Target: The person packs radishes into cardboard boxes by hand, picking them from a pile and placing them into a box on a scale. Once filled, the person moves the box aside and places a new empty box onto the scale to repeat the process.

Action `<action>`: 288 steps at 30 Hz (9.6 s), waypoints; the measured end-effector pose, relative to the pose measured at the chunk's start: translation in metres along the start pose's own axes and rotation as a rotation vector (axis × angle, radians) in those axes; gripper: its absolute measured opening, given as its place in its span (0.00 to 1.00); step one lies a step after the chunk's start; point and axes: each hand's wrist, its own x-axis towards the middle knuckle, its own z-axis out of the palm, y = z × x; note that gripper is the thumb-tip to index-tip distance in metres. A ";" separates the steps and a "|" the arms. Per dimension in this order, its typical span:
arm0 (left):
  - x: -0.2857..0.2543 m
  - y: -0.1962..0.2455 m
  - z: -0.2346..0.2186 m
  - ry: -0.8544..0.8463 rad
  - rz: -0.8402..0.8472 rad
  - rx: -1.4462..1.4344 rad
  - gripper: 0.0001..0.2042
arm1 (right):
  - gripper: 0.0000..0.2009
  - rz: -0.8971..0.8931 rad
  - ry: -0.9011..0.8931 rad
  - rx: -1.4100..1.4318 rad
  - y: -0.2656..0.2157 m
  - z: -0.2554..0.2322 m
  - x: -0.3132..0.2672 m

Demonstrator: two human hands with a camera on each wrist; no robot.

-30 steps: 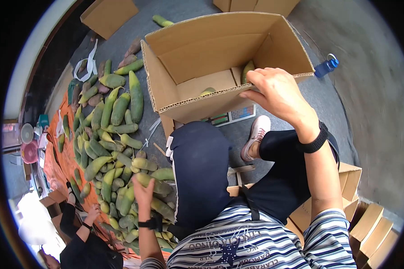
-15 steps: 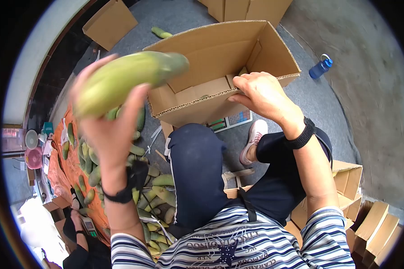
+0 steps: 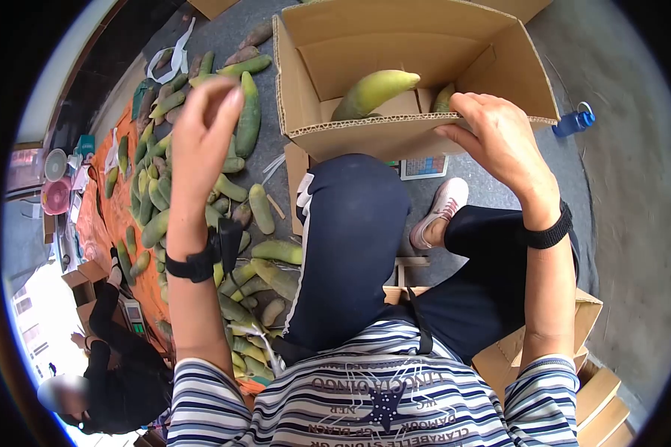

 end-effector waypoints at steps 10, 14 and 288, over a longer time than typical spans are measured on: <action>-0.281 -0.220 0.022 -0.457 -0.975 0.679 0.29 | 0.13 0.028 -0.018 -0.052 -0.002 0.001 0.004; -0.394 -0.284 0.039 -0.235 -1.222 0.405 0.31 | 0.14 0.066 -0.054 -0.094 -0.006 0.000 0.007; -0.066 0.088 0.055 -0.537 0.219 0.404 0.18 | 0.18 0.384 -0.190 0.097 -0.005 -0.073 -0.034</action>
